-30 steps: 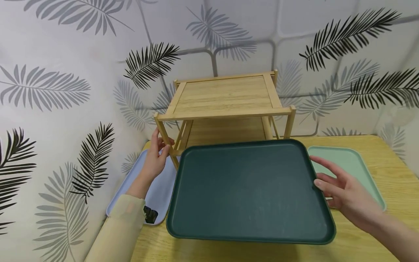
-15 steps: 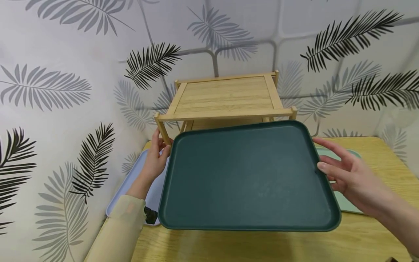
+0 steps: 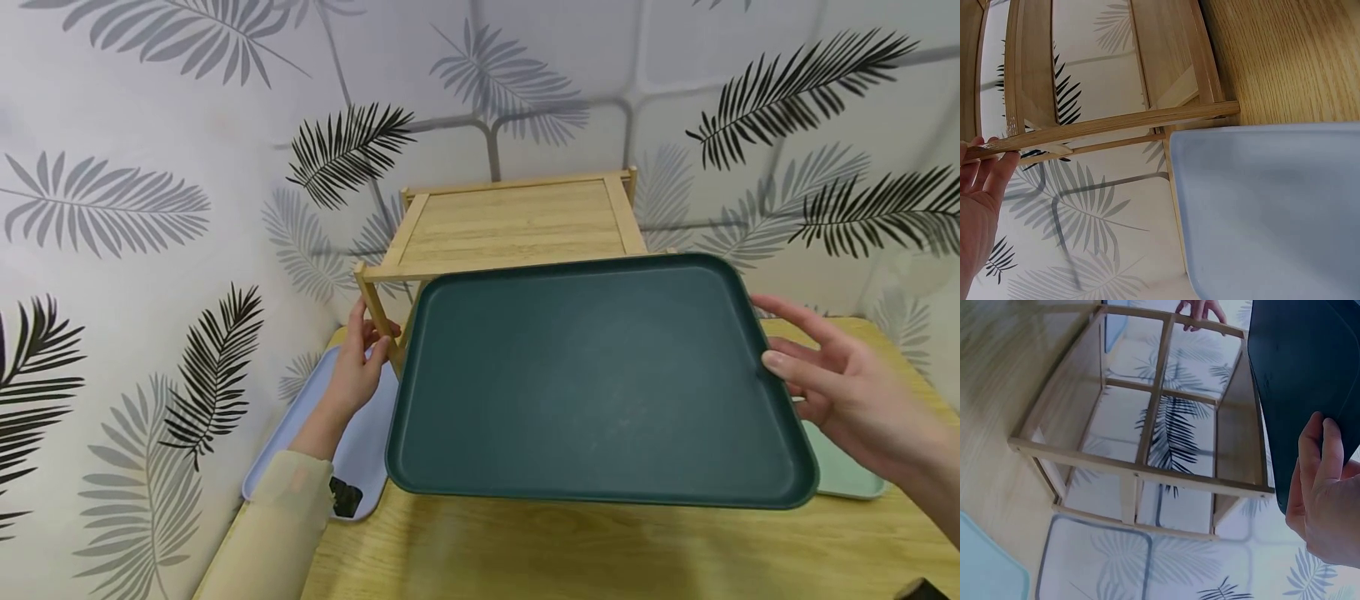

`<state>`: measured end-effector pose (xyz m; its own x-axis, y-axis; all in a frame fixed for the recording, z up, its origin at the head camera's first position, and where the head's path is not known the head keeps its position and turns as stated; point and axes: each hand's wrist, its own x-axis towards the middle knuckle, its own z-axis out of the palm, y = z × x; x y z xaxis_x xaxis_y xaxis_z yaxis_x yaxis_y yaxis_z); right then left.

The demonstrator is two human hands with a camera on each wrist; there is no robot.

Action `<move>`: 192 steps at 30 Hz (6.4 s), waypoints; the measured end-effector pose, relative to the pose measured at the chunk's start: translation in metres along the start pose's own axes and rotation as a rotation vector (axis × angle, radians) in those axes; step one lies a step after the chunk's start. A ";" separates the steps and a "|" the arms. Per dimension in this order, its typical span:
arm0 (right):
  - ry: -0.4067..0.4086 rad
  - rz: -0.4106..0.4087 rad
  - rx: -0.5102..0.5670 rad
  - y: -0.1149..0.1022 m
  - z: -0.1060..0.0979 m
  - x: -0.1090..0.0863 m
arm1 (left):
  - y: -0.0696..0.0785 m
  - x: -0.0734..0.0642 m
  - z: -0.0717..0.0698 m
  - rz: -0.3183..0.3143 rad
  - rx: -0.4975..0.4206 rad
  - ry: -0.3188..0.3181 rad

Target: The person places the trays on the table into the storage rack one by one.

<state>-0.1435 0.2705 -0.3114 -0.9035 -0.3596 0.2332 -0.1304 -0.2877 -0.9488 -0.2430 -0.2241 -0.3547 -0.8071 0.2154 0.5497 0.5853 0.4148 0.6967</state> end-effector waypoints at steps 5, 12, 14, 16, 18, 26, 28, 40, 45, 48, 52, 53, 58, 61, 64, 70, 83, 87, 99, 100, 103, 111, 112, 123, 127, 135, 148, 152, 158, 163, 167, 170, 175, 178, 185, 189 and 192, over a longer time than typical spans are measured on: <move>0.047 -0.024 -0.014 -0.010 -0.004 0.007 | -0.001 -0.001 0.000 -0.024 -0.004 0.002; 0.070 -0.019 -0.048 -0.026 -0.014 0.030 | -0.016 -0.001 0.000 -0.036 -0.012 0.017; 0.086 -0.004 -0.060 -0.029 -0.017 0.038 | -0.019 -0.001 0.001 -0.034 -0.017 0.020; 0.113 0.013 -0.080 -0.031 -0.019 0.047 | -0.020 -0.001 0.001 -0.027 -0.018 0.021; 0.135 0.026 -0.083 -0.033 -0.021 0.055 | -0.010 -0.002 0.000 -0.026 -0.020 0.015; 0.153 0.090 0.013 -0.041 -0.026 0.087 | -0.005 -0.001 -0.002 -0.046 -0.022 0.001; 0.161 0.105 0.025 -0.042 -0.027 0.094 | -0.005 -0.001 -0.002 -0.042 -0.022 -0.001; 0.210 0.162 0.068 -0.036 -0.034 0.128 | -0.001 -0.001 -0.001 -0.039 -0.004 -0.004; 0.259 0.135 0.099 -0.027 -0.031 0.137 | -0.003 0.000 0.000 -0.033 -0.005 -0.005; 0.306 0.116 -0.042 -0.023 -0.029 0.140 | -0.014 0.000 0.001 -0.032 -0.006 0.004; 0.392 0.045 -0.433 -0.022 -0.027 0.134 | -0.033 0.000 0.003 -0.043 0.003 0.018; 0.414 0.001 -0.499 -0.023 -0.027 0.131 | -0.036 0.000 0.003 -0.047 -0.001 0.021; 0.414 -0.292 -0.473 -0.029 -0.025 0.106 | -0.022 -0.002 0.002 -0.042 -0.016 0.014; 0.347 -0.355 -0.544 -0.032 -0.018 0.089 | -0.007 -0.002 0.000 -0.051 -0.007 0.001; 0.303 -0.355 -0.659 -0.029 -0.010 0.076 | 0.000 -0.002 -0.002 -0.071 0.005 0.000; 0.249 -0.431 -0.709 -0.015 -0.002 0.074 | -0.001 -0.001 -0.002 -0.070 -0.012 -0.003; 0.228 -0.421 -0.892 -0.006 0.007 0.107 | -0.036 0.000 0.002 -0.042 0.001 0.011; 0.216 -0.384 -0.894 -0.002 0.009 0.121 | -0.016 -0.002 0.002 -0.027 0.010 0.006; 0.229 -0.309 -0.940 0.007 0.023 0.147 | -0.008 -0.004 0.003 -0.069 0.002 0.009; 0.227 -0.299 -0.935 0.007 0.024 0.148 | -0.013 -0.004 0.003 -0.066 -0.001 0.011; 0.225 -0.283 -0.919 0.009 0.025 0.151 | -0.028 -0.004 0.004 -0.072 -0.001 0.011; 0.226 -0.311 -0.986 0.008 0.027 0.154 | -0.041 -0.003 0.004 -0.057 -0.017 0.022; 0.221 -0.313 -0.993 0.007 0.027 0.154 | -0.040 -0.003 0.004 -0.052 -0.019 0.022; 0.163 -0.336 -0.969 0.004 0.031 0.154 | -0.037 -0.002 0.002 -0.076 -0.014 0.030; 0.214 -0.402 -0.815 0.003 0.023 0.147 | -0.032 -0.003 0.003 -0.071 -0.011 0.031; 0.282 -0.440 -0.758 0.011 -0.014 0.086 | -0.001 -0.002 0.002 -0.085 -0.004 0.000; 0.079 -0.100 -0.992 0.110 -0.082 -0.037 | -0.010 -0.002 0.001 -0.064 0.012 0.013; -0.002 -0.087 -1.015 0.133 -0.097 -0.047 | -0.030 -0.002 0.001 -0.082 0.002 0.024; -0.151 -0.108 -0.927 0.156 -0.109 -0.043 | -0.041 -0.003 0.002 -0.058 -0.008 0.027; -0.226 -0.056 -0.914 0.161 -0.109 -0.040 | -0.043 -0.003 0.005 -0.065 0.002 0.023; -0.227 -0.023 -0.901 0.162 -0.103 -0.039 | -0.043 -0.003 0.005 -0.078 0.005 0.030; -0.253 -0.009 -0.854 0.165 -0.095 -0.038 | -0.043 -0.002 0.005 -0.084 0.007 0.029; -0.306 -0.018 -0.791 0.173 -0.074 -0.035 | -0.043 -0.002 0.004 -0.087 -0.002 0.025; -0.341 0.011 -0.751 0.177 -0.059 -0.032 | -0.043 -0.002 0.004 -0.077 0.000 0.029; -0.327 -0.035 -0.832 0.170 -0.050 -0.022 | -0.041 -0.003 0.004 -0.073 0.023 0.032; -0.099 -0.156 -1.077 0.159 -0.075 -0.008 | -0.042 -0.003 0.004 -0.076 0.023 0.031; 0.061 -0.165 -1.196 0.151 -0.102 0.003 | -0.043 -0.003 0.003 -0.069 0.015 0.033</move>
<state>-0.2075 0.3166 -0.4760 -0.8540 -0.3443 0.3901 -0.5121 0.6886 -0.5134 -0.2663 -0.2393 -0.3875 -0.8422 0.1572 0.5157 0.5271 0.4408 0.7265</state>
